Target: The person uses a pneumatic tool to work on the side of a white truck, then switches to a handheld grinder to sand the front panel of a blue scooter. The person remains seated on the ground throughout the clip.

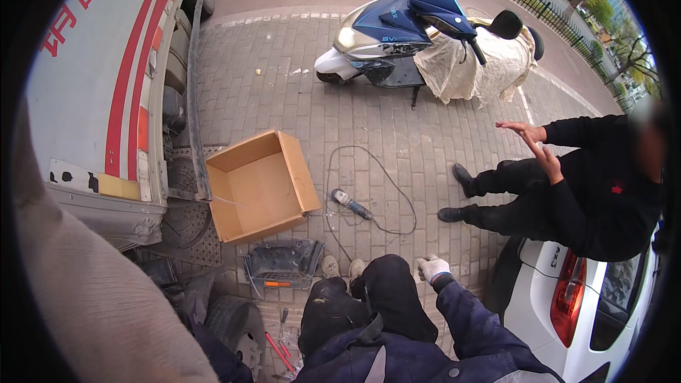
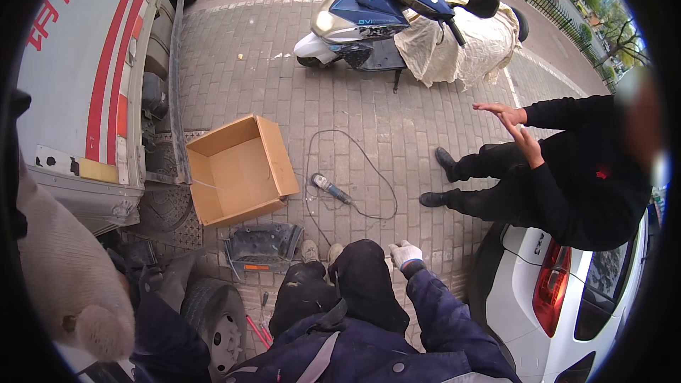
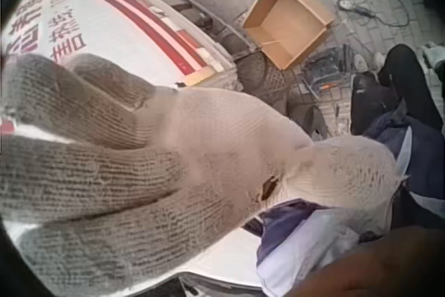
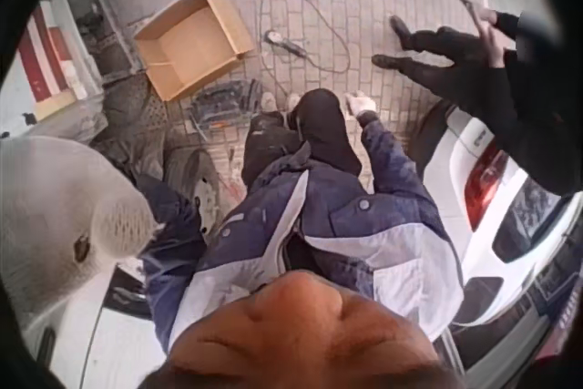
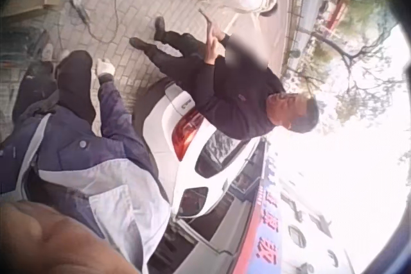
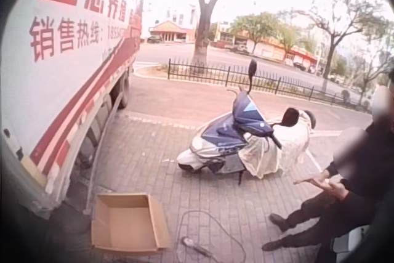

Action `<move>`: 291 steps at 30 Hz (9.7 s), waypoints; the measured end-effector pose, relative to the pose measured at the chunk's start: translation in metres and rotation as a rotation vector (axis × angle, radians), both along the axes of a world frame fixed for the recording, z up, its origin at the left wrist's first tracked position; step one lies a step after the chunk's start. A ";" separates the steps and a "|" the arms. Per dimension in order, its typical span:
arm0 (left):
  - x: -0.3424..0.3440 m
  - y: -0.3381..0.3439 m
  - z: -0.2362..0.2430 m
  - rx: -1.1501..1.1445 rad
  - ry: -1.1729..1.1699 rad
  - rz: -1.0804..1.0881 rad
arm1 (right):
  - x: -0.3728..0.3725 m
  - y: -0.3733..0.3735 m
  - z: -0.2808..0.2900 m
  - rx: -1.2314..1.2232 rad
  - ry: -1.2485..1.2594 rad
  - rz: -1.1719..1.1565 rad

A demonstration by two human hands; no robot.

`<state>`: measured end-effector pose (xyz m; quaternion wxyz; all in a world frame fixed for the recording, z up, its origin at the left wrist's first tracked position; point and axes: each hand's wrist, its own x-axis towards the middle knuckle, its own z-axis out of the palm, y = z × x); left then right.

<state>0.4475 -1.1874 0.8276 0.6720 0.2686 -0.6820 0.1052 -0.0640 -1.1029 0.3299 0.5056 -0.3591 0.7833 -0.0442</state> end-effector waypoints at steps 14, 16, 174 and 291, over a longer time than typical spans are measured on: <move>-0.130 0.197 -0.565 2.257 -0.366 0.353 | 0.201 -0.278 -0.387 0.024 0.347 0.870; -0.139 0.193 -0.571 2.298 -0.246 0.458 | 0.212 -0.283 -0.450 0.053 0.361 0.942; -0.071 -0.784 -0.376 2.457 -0.713 -0.316 | 0.355 -0.816 -0.017 -0.175 -1.100 -1.861; -0.164 -0.809 -0.384 2.331 -0.656 -0.764 | 0.205 -0.809 0.044 -0.318 -0.666 -1.630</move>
